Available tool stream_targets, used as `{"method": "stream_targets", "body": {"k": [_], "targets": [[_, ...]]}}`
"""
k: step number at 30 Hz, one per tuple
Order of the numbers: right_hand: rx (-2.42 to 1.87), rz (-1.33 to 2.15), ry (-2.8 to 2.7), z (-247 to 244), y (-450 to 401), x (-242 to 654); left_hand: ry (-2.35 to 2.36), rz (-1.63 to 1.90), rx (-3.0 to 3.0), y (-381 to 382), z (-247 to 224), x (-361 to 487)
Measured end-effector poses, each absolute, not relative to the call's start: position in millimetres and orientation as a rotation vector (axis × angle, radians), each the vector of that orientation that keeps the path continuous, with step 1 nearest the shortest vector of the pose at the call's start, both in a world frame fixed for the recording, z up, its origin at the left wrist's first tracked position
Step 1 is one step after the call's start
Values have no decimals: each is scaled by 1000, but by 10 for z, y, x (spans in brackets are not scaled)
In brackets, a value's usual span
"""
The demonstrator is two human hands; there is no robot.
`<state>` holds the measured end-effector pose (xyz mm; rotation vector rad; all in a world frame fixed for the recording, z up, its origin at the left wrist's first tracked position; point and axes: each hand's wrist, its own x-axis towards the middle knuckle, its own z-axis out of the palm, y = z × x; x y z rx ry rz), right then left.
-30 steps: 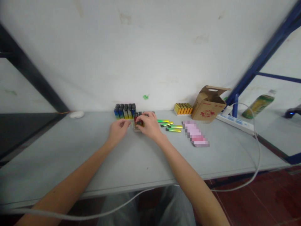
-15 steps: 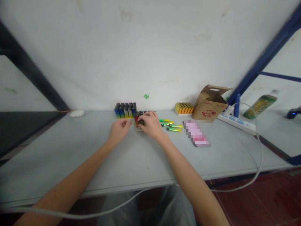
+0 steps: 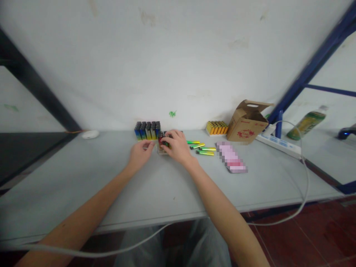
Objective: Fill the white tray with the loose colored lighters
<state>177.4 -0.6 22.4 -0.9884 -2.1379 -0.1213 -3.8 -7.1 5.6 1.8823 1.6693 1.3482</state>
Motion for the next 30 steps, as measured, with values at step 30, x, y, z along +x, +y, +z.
{"method": "stream_targets", "body": {"k": [30], "targets": [[-1121,-144,-1823,201,48,2307,1578,1405,1911,-93,24,-72]]}}
